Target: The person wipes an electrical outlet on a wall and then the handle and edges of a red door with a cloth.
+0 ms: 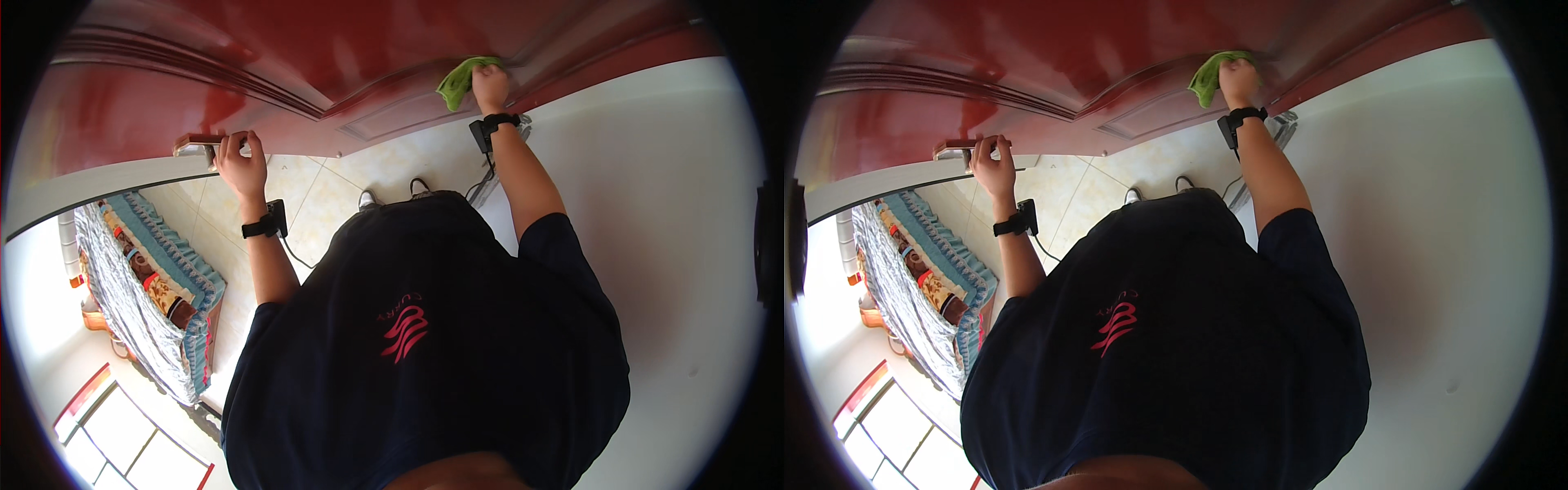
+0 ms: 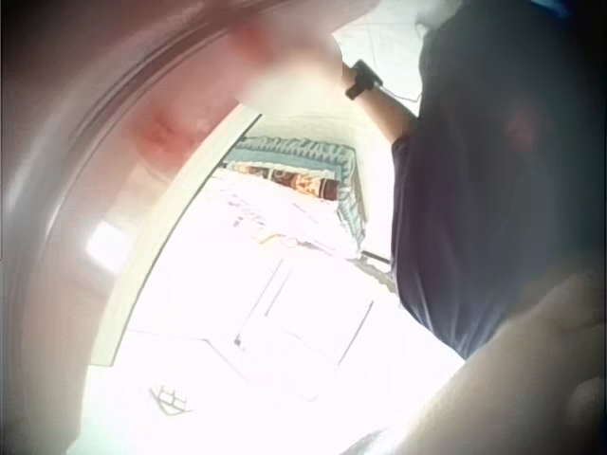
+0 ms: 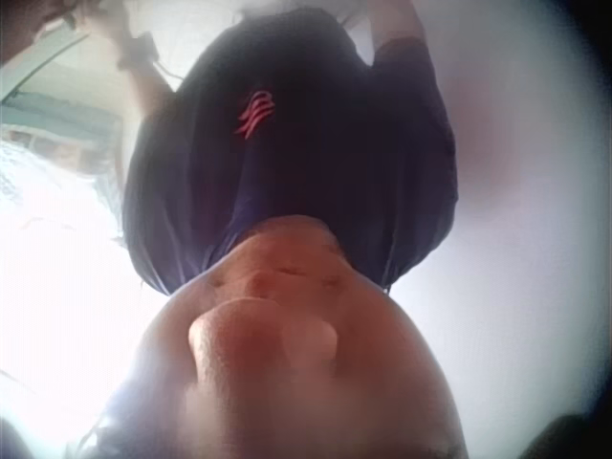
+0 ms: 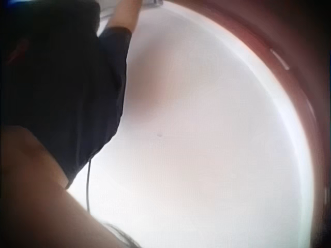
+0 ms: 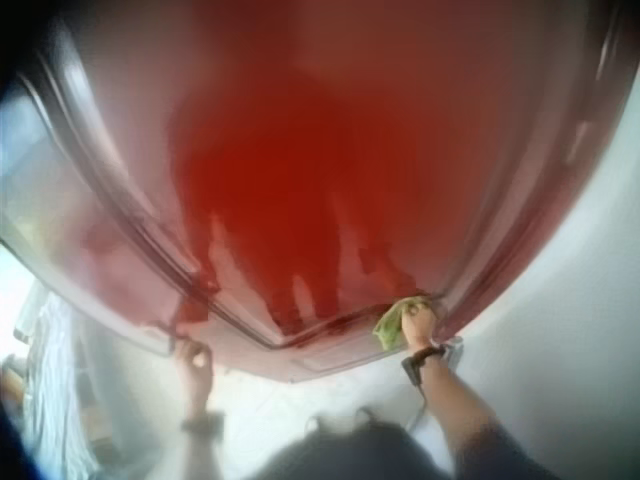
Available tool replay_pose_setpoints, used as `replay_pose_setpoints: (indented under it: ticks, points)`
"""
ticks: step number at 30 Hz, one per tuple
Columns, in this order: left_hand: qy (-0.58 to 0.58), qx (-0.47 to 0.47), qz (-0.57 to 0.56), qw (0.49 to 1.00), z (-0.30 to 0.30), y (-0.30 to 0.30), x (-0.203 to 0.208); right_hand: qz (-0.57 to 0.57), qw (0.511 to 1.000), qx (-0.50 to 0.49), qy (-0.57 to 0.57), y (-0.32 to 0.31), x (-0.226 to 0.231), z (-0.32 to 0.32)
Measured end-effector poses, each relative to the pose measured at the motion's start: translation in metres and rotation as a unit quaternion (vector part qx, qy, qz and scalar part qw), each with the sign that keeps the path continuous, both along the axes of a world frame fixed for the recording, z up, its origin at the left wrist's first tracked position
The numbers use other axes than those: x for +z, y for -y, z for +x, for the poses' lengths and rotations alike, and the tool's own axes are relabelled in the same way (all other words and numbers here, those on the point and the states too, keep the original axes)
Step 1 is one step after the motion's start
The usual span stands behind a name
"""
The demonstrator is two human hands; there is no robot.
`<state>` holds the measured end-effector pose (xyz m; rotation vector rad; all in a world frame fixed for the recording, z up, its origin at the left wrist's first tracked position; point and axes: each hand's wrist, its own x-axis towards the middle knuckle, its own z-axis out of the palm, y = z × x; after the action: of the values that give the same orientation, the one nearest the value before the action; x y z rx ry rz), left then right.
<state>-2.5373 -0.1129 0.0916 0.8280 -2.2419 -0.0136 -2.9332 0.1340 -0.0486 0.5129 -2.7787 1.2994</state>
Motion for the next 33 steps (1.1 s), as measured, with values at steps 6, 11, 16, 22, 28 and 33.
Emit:
replay_pose_setpoints:
  ticks: [6, 11, 16, 22, 28, 33]
  points:
    - [0.009, 0.013, -0.004, 1.000, -0.001, -0.004, 0.003, 0.040, 0.992, -0.103, 0.054, -0.018, -0.027, -0.047]
    - [0.014, 0.040, 0.023, 0.999, -0.001, -0.009, 0.004, -0.034, 0.990, -0.134, 0.032, -0.021, -0.035, -0.063]
    - [0.018, 0.047, -0.032, 0.998, -0.005, -0.013, 0.010, -0.244, 0.959, -0.141, -0.038, -0.013, -0.018, -0.069]
    - [0.017, 0.101, 0.034, 0.994, 0.004, -0.017, 0.000, -0.355, 0.926, -0.125, -0.004, -0.006, 0.046, -0.059]
    - [0.005, 0.085, 0.011, 0.996, -0.009, -0.017, 0.005, -0.420, 0.890, 0.012, -0.174, -0.007, 0.122, -0.078]
    - [-0.024, 0.071, -0.059, 0.995, -0.007, -0.015, 0.001, -0.286, 0.892, -0.043, -0.347, -0.008, 0.218, -0.034]
